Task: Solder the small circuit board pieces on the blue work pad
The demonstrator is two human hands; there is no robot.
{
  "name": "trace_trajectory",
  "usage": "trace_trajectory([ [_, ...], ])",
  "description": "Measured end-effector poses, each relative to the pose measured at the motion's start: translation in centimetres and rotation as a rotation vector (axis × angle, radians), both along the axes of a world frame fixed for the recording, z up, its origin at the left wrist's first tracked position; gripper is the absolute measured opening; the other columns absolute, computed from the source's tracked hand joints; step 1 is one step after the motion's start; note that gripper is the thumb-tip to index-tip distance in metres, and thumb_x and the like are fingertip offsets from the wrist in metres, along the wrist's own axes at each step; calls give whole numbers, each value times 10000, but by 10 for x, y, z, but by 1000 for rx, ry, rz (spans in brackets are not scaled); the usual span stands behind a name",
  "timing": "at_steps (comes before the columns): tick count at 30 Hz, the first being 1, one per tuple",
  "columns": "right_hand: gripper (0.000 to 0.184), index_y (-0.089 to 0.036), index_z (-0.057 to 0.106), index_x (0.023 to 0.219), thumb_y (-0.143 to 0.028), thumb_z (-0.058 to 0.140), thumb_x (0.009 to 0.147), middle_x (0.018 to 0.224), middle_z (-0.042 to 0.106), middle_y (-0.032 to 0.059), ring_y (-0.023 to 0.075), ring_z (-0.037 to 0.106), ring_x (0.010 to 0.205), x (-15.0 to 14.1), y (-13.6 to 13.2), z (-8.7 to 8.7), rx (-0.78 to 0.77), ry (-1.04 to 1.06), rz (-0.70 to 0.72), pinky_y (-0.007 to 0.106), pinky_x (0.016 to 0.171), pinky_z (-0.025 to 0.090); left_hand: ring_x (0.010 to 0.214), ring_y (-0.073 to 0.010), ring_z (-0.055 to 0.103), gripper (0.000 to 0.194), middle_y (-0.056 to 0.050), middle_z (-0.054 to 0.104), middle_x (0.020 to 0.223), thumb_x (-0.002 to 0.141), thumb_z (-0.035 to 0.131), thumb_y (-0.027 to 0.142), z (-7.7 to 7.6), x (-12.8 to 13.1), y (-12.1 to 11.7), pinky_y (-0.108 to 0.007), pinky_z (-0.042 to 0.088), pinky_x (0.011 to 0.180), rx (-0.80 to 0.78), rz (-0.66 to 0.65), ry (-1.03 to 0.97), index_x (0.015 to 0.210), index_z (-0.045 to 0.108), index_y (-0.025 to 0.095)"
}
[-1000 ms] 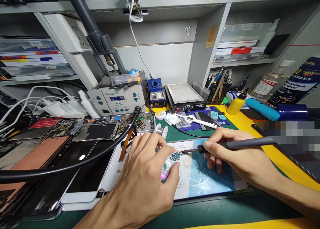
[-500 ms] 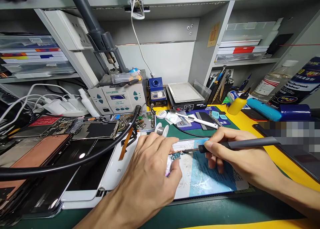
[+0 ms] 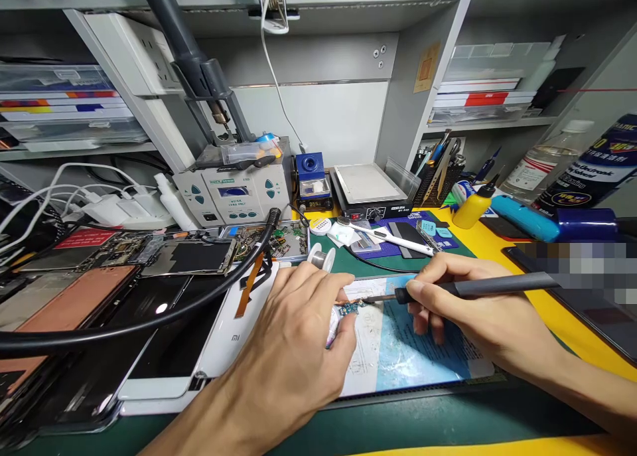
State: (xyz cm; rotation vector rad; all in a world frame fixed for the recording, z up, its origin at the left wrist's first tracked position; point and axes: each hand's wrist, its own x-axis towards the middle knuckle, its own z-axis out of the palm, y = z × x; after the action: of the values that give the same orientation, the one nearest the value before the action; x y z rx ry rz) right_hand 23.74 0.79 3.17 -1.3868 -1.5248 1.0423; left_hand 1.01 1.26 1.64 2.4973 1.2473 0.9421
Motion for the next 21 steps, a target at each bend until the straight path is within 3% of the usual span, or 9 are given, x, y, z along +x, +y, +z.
trace_trajectory([
  [21, 295, -185, 634, 669, -409, 739, 829, 555, 687, 28, 126, 581, 445, 0, -1, -1, -32, 34, -12, 211, 439, 495, 892, -243, 549, 152, -50, 673, 917, 885, 598, 146, 3, 0, 0, -430, 409, 816, 42, -36, 35, 994, 700, 171],
])
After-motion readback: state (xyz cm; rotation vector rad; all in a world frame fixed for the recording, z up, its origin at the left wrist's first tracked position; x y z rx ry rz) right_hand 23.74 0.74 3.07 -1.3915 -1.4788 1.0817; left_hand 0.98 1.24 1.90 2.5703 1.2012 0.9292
